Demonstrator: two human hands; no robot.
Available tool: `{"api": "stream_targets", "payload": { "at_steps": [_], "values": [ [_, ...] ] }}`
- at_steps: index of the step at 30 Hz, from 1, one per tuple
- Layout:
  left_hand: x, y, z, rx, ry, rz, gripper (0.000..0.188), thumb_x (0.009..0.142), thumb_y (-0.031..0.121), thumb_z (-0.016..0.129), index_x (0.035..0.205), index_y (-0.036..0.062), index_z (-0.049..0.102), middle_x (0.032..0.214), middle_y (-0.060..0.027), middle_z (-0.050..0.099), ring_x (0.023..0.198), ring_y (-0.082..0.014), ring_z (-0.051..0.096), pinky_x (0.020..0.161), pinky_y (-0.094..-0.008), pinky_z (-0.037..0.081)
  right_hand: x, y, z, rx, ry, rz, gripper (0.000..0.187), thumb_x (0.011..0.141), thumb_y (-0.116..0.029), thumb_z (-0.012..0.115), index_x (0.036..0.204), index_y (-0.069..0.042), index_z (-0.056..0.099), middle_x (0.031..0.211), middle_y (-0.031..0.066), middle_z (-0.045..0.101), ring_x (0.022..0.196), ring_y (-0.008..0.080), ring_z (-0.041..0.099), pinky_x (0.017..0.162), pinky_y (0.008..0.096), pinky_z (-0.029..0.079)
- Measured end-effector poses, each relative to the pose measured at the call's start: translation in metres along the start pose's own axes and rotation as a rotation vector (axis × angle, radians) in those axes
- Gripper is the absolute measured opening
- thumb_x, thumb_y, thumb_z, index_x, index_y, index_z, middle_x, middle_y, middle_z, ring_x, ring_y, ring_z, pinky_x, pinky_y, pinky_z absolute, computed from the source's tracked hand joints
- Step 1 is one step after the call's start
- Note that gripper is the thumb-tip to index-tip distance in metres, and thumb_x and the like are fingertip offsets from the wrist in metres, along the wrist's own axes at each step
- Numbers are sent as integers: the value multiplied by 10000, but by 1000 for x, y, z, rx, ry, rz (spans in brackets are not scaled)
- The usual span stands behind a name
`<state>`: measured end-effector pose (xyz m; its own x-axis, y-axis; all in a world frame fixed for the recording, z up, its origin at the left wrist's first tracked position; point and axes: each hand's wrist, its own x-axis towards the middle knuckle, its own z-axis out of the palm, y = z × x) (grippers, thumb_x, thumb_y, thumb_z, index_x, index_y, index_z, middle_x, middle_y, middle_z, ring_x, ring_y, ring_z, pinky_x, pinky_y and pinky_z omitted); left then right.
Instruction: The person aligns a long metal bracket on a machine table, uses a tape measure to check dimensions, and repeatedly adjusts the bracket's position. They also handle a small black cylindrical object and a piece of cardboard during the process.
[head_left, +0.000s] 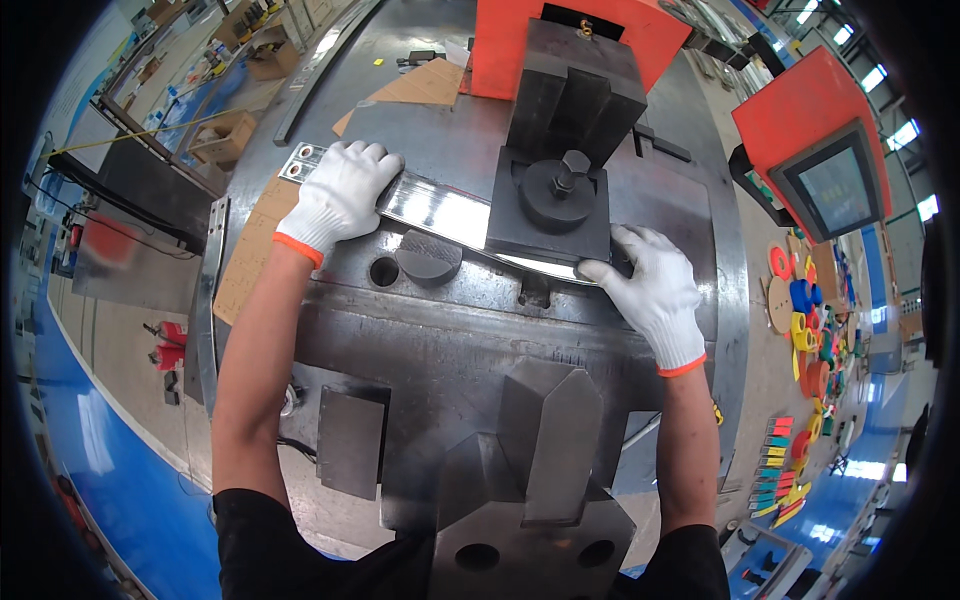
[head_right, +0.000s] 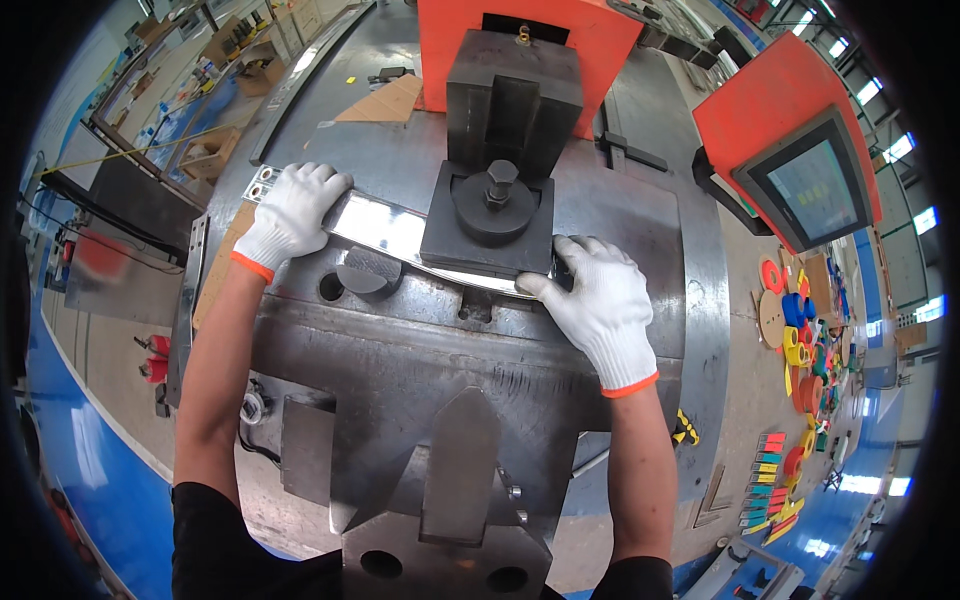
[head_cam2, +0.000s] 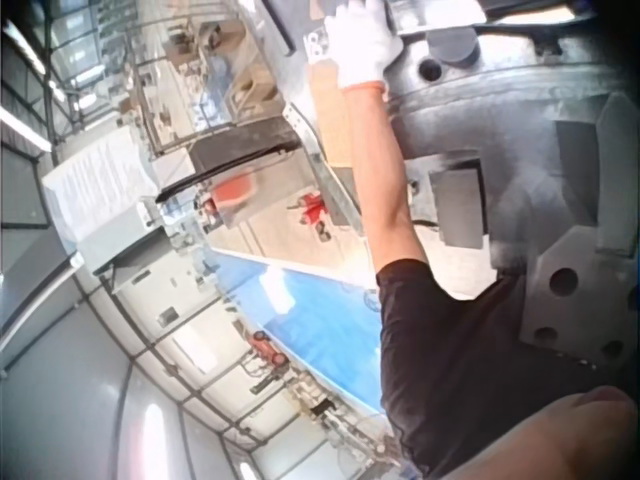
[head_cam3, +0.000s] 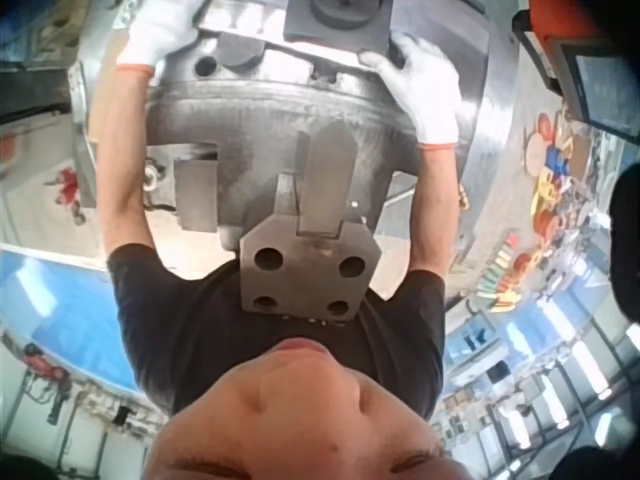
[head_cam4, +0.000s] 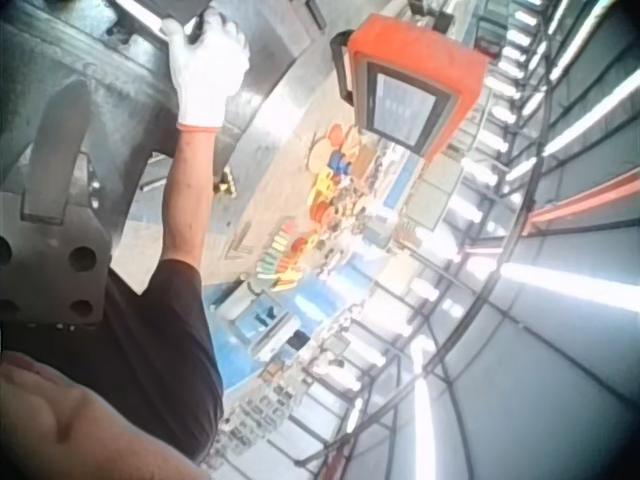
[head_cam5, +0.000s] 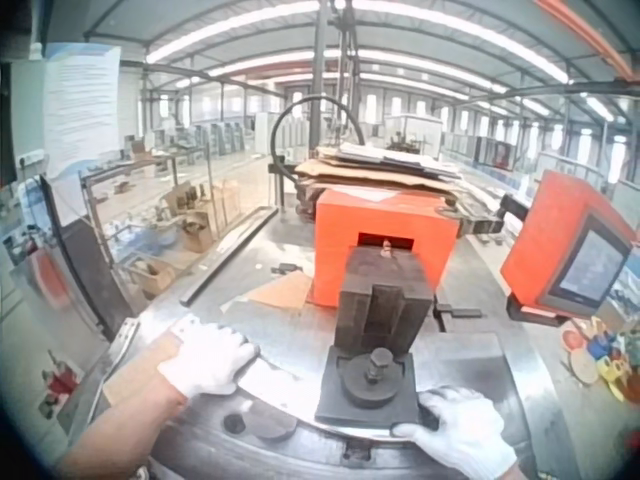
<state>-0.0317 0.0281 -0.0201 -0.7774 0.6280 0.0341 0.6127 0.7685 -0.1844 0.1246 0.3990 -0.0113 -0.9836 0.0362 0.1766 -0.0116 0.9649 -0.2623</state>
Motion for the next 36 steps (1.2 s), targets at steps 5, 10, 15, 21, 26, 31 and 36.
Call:
{"api": "stream_targets", "payload": {
  "at_steps": [5,10,15,21,26,31,36],
  "values": [
    [6,-9,-6,-12,-62,50,493,742,88,695,1231,53,645,1083,-167,651,1092,-359,644,960,-458,510,2,1,4,-15,51,-43,673,818,-598,813,1241,-77,767,1162,127,753,1114,329,702,989,462,554],
    [-11,-6,-8,-79,-67,75,421,751,82,684,1167,36,633,1059,-183,643,1034,-402,652,934,-456,530,9,-2,-4,-44,19,-26,615,808,-574,824,1144,-59,798,1085,133,763,1060,325,721,939,454,573],
    [-13,-33,-10,-37,-36,112,432,709,50,665,1139,20,621,1066,-202,660,1037,-390,661,927,-458,546,9,-4,-5,19,-20,62,543,798,-563,829,1029,-72,827,1025,124,770,926,325,746,830,433,599],
    [8,-54,3,-14,15,182,466,737,35,693,1196,34,612,1109,-175,644,1089,-385,622,994,-449,501,20,-29,-25,108,-326,276,507,815,-513,821,1099,-92,817,1045,130,791,961,324,763,850,410,602],
    [19,-44,2,22,25,177,400,744,27,697,1133,34,603,1101,-183,635,1100,-390,621,1002,-468,506,8,-7,4,283,-23,195,607,824,-464,828,1315,-117,748,1098,153,802,1010,319,779,908,395,600],
    [13,-62,7,-6,55,214,415,790,20,680,1200,43,616,1097,-165,638,1136,-382,623,1031,-457,499,10,-8,0,335,-141,271,625,826,-459,832,1341,-118,741,1144,161,799,1028,314,780,923,391,597],
    [41,-86,8,113,28,172,418,859,35,674,1271,68,613,1250,-169,649,1276,-367,607,1143,-440,465,12,-11,-1,311,-136,219,616,825,-480,833,1310,-108,754,1157,153,800,1073,311,773,938,393,594]
  ]
}}
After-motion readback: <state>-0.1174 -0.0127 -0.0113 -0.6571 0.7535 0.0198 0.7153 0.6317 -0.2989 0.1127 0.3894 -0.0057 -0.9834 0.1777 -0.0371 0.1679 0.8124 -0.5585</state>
